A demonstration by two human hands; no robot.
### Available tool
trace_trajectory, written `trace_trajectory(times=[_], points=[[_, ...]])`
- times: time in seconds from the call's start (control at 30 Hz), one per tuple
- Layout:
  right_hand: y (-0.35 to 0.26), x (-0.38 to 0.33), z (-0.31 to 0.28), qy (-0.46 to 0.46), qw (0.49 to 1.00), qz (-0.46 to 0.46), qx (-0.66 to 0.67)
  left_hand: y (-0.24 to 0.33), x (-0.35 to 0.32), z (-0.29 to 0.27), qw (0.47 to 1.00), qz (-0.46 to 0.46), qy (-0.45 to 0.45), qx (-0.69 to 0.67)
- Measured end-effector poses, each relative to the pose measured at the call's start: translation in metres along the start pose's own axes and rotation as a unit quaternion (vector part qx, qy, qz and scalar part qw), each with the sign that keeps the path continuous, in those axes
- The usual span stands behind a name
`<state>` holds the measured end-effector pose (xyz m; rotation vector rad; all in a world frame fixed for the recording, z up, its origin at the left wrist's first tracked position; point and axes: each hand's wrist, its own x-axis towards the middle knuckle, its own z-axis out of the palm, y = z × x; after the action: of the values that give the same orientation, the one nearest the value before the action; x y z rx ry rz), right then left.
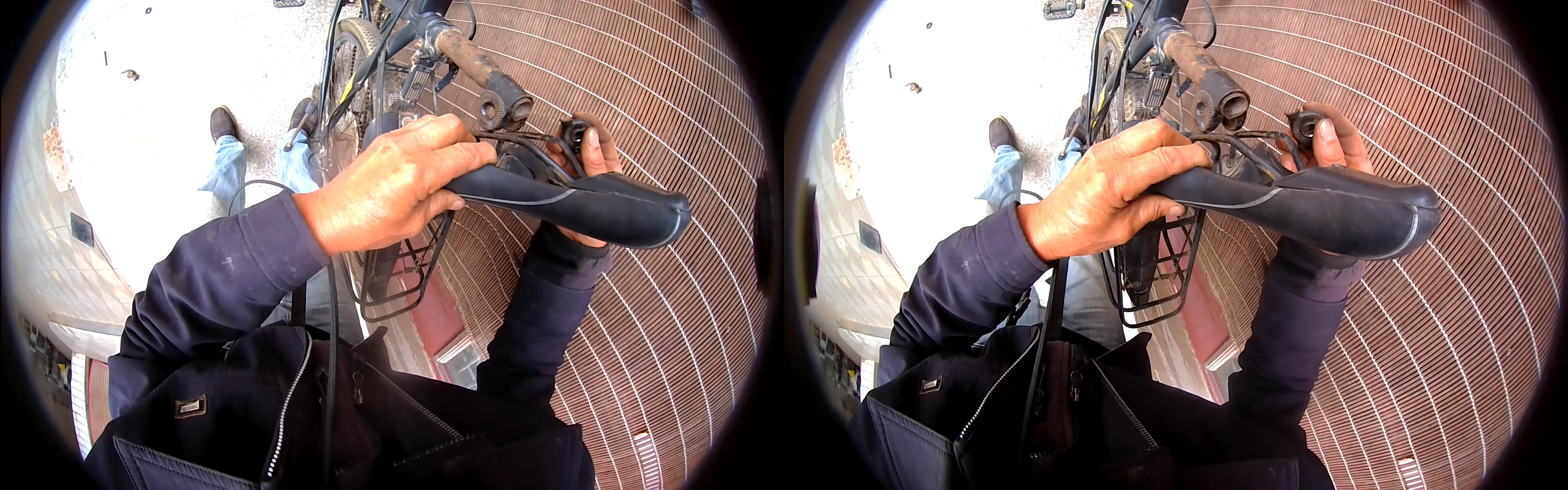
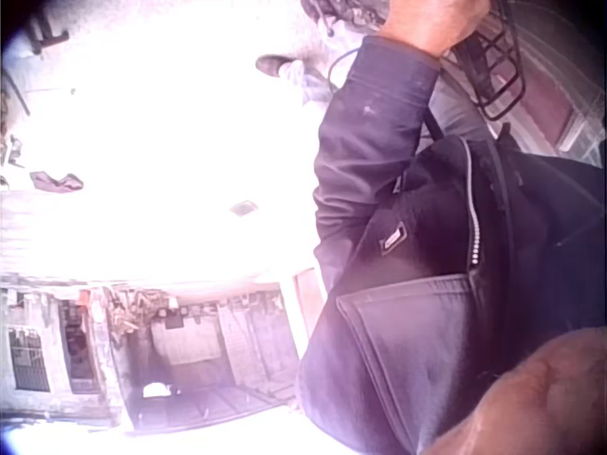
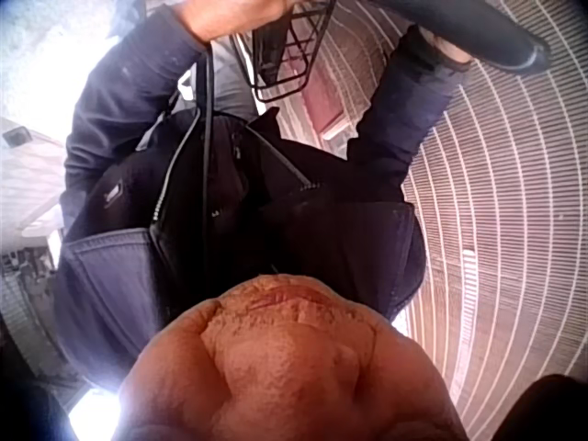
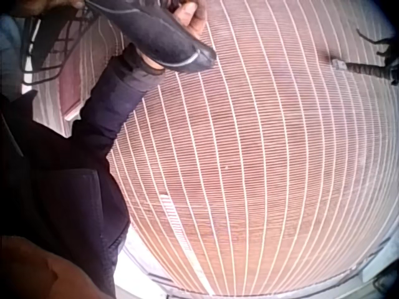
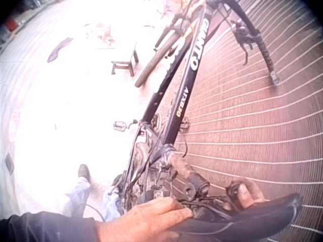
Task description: The person attaches a bicycle seat to the seat post. They insert the seat rails into the clamp, align the seat, and tighten the clamp bolt by hand to secure the seat in place.
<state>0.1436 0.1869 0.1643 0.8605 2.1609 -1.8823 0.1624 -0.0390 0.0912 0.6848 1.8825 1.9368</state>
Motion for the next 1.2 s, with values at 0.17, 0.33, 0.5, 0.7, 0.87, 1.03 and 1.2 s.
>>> trace_trajectory(times=[0.17,0.33,0.5,0.7,0.87,1.03,1.2], points=[[0.002,0.001,-0.003,-0.002,1.000,-0.001,0.008,-0.003,0.002,0.000,1.000,0.012,0.005,-0.014],[0.004,0.003,-0.003,0.002,0.999,-0.003,0.033,-0.002,0.001,0.001,1.000,0.000,-0.008,-0.001],[-0.011,0.002,0.004,-0.024,0.997,0.044,0.056,0.002,0.003,0.001,0.999,0.021,-0.028,0.003],[-0.015,0.007,0.006,-0.063,0.992,0.092,0.062,0.002,0.002,0.003,0.999,-0.017,-0.046,-0.012],[-0.012,0.016,-0.001,-0.068,0.992,0.089,0.064,0.004,0.003,0.004,0.999,0.008,-0.053,0.003],[-0.014,0.017,-0.001,-0.075,0.992,0.091,0.054,0.003,0.003,0.006,0.998,0.008,-0.056,0.010],[-0.013,0.017,0.001,-0.072,0.993,0.078,0.043,0.002,0.004,0.006,0.998,0.003,-0.064,0.008]])
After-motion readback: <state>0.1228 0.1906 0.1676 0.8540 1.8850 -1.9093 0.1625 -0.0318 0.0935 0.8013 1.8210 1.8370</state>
